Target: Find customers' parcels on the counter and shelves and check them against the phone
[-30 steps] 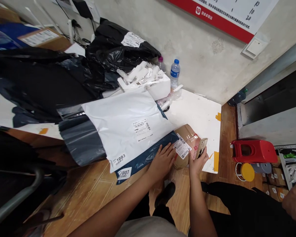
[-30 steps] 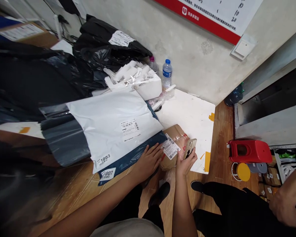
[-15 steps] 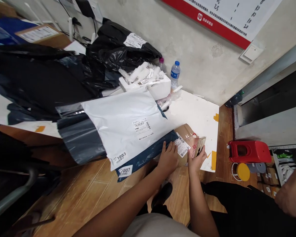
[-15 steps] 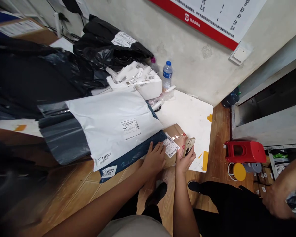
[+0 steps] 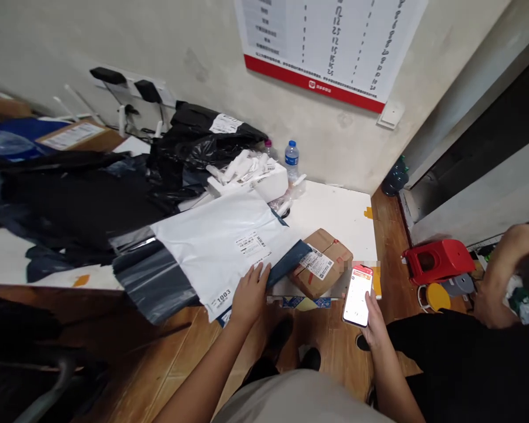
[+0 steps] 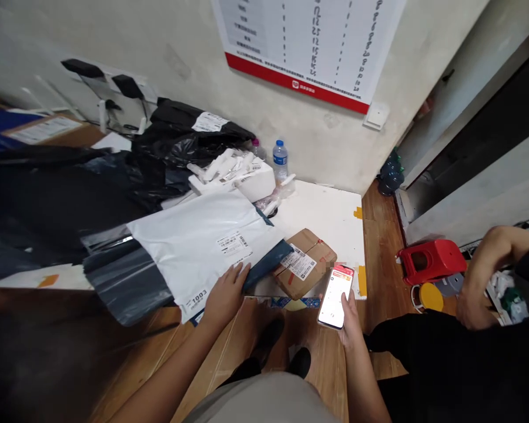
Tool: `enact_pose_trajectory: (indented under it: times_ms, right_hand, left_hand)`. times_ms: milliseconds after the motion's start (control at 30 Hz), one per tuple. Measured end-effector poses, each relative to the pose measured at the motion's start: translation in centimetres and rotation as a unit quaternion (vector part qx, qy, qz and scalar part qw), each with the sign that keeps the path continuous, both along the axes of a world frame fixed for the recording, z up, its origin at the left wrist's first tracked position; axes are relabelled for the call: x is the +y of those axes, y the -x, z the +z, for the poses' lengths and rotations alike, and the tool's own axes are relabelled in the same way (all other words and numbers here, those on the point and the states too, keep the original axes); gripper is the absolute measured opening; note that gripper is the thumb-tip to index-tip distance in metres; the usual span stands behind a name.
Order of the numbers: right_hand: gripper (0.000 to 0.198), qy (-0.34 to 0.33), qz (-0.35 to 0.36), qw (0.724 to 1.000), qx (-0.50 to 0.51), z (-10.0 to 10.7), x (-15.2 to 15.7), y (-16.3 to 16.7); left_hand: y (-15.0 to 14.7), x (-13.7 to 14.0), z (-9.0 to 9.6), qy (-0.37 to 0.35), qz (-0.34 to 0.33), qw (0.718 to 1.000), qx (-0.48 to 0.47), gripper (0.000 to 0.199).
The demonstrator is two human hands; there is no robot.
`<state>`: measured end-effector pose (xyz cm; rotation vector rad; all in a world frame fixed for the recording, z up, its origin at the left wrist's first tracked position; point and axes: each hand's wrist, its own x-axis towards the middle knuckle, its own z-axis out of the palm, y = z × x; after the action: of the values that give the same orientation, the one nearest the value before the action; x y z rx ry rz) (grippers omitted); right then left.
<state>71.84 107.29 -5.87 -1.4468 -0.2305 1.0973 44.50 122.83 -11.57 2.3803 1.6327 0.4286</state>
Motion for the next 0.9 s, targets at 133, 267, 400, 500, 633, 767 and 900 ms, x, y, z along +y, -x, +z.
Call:
enact_pose_trajectory:
  times_ms: [133, 267, 400, 500, 633, 767, 900]
  right_hand:
    - [0.068, -0.033, -0.026, 0.998, 0.055, 1.6, -0.5, 0.9]
    - [0.059, -0.034, -0.074, 0.996, 0.041, 2.5, -0.8, 1.5]
    - [0.052, -0.073, -0.128, 0.985, 0.085, 3.4, -1.2, 1.9]
    - [0.051, -0.088, -0.151, 0.976, 0.128, 4.3, -2.2, 1.4]
    - [0.053, -0.06, -0.145, 0.977, 0.143, 5.2, -4.8, 0.1]
    - [0.053, -0.011, -0.085, 0.985, 0.152, 5.3, -5.5, 0.3]
    - [0.063, 0.012, 0.055, 0.986, 0.157, 5.7, -2.0, 3.1]
  left_hand:
    - [0.6, 2.5, 3.6, -0.015, 0.055, 0.998, -0.026, 0.046]
    - [-0.2, 2.5, 8.6, -0.191, 0.067, 0.976, -0.085, 0.046]
    - [-3.6, -0.5, 8.3, -0.248, -0.073, 0.96, -0.11, 0.045]
    - [-6.0, -3.3, 4.6, -0.18, -0.213, 0.957, -0.084, 0.042]
    - [-5.4, -6.2, 1.3, -0.087, -0.273, 0.954, -0.084, 0.039]
    - [-1.4, -6.1, 2.2, -0.065, -0.053, 0.969, -0.233, 0.031]
    - [1.1, -2.8, 2.9, 0.15, 0.318, 0.85, -0.392, 0.047]
